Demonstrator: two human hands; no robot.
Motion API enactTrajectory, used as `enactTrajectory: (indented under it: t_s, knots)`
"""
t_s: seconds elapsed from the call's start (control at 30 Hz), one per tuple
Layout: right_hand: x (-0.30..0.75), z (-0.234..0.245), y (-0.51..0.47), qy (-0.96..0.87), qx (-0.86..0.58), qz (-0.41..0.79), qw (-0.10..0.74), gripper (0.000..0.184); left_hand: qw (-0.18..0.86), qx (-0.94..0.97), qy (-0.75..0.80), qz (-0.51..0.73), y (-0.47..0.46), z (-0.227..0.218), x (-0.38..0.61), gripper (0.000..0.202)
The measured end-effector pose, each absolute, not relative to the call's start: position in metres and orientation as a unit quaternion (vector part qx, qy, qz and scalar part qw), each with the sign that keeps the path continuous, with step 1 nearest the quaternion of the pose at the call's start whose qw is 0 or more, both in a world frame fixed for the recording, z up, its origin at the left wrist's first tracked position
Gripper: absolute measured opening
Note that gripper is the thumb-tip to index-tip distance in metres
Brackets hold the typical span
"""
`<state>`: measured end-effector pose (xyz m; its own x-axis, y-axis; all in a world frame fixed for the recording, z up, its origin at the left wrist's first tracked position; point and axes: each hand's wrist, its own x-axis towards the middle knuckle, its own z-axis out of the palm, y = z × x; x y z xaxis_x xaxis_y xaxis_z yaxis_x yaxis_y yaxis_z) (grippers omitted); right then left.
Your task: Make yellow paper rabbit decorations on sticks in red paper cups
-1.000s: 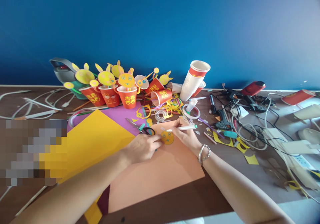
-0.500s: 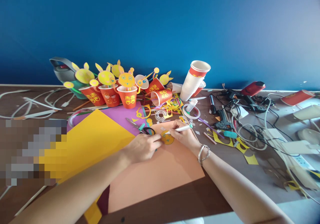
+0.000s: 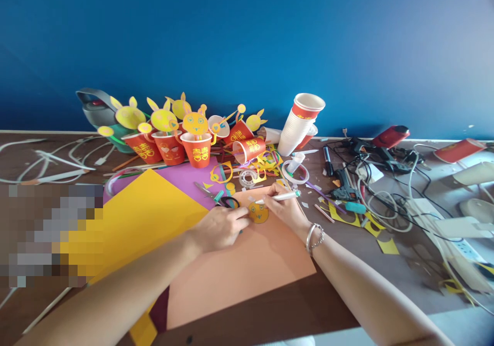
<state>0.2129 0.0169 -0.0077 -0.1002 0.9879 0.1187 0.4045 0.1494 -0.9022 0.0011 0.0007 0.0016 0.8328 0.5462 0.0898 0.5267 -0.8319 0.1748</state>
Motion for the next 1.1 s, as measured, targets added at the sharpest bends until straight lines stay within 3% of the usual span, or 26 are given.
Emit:
enactTrajectory:
  t_s: [1.1]
  knots:
    - [0.2122,-0.0092,0.0171,-0.693,-0.516,0.324,0.385,0.020,0.054,0.958,0.271,0.070,0.0007,0.0041,0.0020,0.036]
